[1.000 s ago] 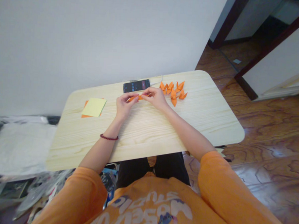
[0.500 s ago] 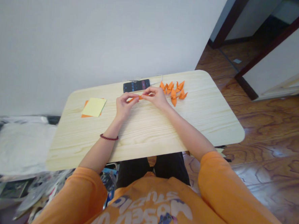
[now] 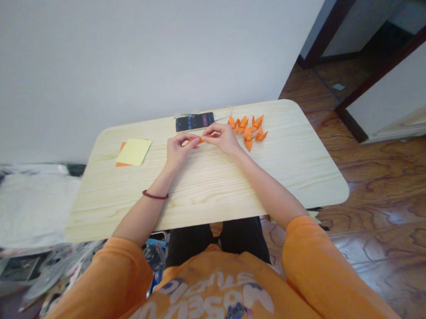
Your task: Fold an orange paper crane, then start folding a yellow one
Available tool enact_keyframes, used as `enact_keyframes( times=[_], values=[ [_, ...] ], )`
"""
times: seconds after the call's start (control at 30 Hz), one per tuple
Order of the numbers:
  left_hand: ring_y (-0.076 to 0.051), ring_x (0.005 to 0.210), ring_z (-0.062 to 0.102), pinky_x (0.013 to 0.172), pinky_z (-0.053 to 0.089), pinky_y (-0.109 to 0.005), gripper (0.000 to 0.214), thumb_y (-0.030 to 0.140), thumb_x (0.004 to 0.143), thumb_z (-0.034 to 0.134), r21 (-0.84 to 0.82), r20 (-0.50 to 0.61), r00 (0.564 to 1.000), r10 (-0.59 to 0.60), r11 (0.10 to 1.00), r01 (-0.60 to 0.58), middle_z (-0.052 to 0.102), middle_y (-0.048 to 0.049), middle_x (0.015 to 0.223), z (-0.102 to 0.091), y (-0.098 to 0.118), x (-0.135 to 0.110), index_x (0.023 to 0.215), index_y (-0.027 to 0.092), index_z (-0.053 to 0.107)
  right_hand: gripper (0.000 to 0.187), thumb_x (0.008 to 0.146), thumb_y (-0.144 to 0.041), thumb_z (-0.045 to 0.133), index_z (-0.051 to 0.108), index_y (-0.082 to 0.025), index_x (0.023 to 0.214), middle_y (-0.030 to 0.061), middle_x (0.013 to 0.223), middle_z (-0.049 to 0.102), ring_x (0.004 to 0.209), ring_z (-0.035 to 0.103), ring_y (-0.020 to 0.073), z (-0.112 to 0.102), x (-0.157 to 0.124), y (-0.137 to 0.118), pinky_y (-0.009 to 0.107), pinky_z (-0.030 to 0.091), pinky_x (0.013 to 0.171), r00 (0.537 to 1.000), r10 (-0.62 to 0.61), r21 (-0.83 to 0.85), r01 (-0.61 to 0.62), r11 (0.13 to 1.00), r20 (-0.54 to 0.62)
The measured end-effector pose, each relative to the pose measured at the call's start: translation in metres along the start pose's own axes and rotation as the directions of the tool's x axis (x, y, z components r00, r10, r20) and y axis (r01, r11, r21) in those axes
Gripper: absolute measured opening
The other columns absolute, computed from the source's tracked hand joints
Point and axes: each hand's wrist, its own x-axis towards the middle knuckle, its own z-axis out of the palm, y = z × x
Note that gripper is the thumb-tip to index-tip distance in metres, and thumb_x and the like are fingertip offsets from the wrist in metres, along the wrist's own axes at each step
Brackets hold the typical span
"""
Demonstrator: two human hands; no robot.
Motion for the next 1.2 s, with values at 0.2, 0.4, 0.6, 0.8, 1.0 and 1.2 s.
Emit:
enact_keyframes(
  times=[0.2, 0.4, 0.6, 0.8, 1.0, 1.2],
  values=[
    [-0.013, 0.071, 0.06, 0.058, 0.057, -0.026, 0.021, 0.034, 0.067, 0.078, 0.013, -0.012, 0.999, 0.035, 0.999, -0.035, 0.064, -0.0023, 0.076, 0.0006, -0.0005, -0.0005, 0.071, 0.016, 0.068, 0.029, 0.058, -0.041, 0.081, 0.066, -0.017, 0.067, 0.0023, 0.071, 0.064, 0.072, 0.059, 0.0149, 0.0015, -0.0002, 0.0019, 0.031, 0.05, 0.069, 1.0, 0.009, -0.013, -0.009, 1.0, -0.014],
    [-0.012, 0.068, 0.059, 0.054, 0.054, -0.023, 0.024, 0.038, 0.068, 0.078, 0.058, -0.018, 0.997, 0.076, 0.995, -0.075, 0.064, -0.0021, 0.073, 0.0017, 0.0024, -0.0014, 0.07, 0.017, 0.068, 0.029, 0.058, -0.041, 0.08, 0.066, -0.017, 0.067, 0.0026, 0.072, 0.064, 0.071, 0.059, 0.015, 0.001, -0.0005, 0.0002, 0.03, 0.05, 0.067, 1.0, 0.003, -0.034, -0.003, 0.999, -0.006],
    [-0.011, 0.066, 0.06, 0.055, 0.053, -0.022, 0.022, 0.035, 0.067, 0.079, 0.054, -0.019, 0.997, 0.072, 0.996, -0.071, 0.066, -0.0023, 0.073, 0.0024, 0.0024, -0.0011, 0.07, 0.016, 0.068, 0.028, 0.059, -0.04, 0.079, 0.064, -0.017, 0.065, 0.002, 0.07, 0.063, 0.07, 0.057, 0.0143, -0.0003, -0.0009, -0.004, 0.028, 0.048, 0.063, 1.0, -0.02, -0.061, 0.021, 0.998, 0.008],
    [-0.01, 0.065, 0.061, 0.055, 0.054, -0.022, 0.02, 0.033, 0.066, 0.079, 0.031, -0.014, 0.999, 0.05, 0.998, -0.049, 0.067, -0.0024, 0.073, 0.0023, 0.0026, -0.0003, 0.069, 0.016, 0.069, 0.033, 0.057, -0.044, 0.08, 0.062, -0.018, 0.065, 0.001, 0.069, 0.061, 0.069, 0.056, 0.0139, -0.0002, 0.0, -0.0015, 0.029, 0.049, 0.064, 1.0, -0.018, -0.054, 0.018, 0.998, -0.01],
    [-0.011, 0.065, 0.061, 0.055, 0.054, -0.022, 0.02, 0.033, 0.067, 0.078, 0.03, -0.006, 0.999, 0.037, 0.999, -0.037, 0.067, -0.0023, 0.073, 0.0015, 0.0001, 0.0004, 0.069, 0.016, 0.068, 0.032, 0.058, -0.041, 0.081, 0.061, -0.018, 0.067, 0.0014, 0.072, 0.061, 0.074, 0.058, 0.0145, 0.0, -0.001, -0.0024, 0.028, 0.05, 0.065, 1.0, -0.016, -0.043, 0.016, 0.999, -0.017],
    [-0.012, 0.067, 0.06, 0.057, 0.051, -0.024, 0.014, 0.027, 0.068, 0.076, 0.111, -0.005, 0.999, 0.041, 0.993, -0.04, 0.066, -0.0023, 0.072, -0.0007, -0.0025, 0.0005, 0.071, 0.016, 0.069, 0.023, 0.063, -0.036, 0.076, 0.064, -0.017, 0.068, 0.0027, 0.073, 0.063, 0.072, 0.058, 0.0147, 0.0002, -0.0016, -0.0008, 0.028, 0.05, 0.065, 0.999, -0.009, -0.102, 0.013, 0.995, 0.037]
  ],
)
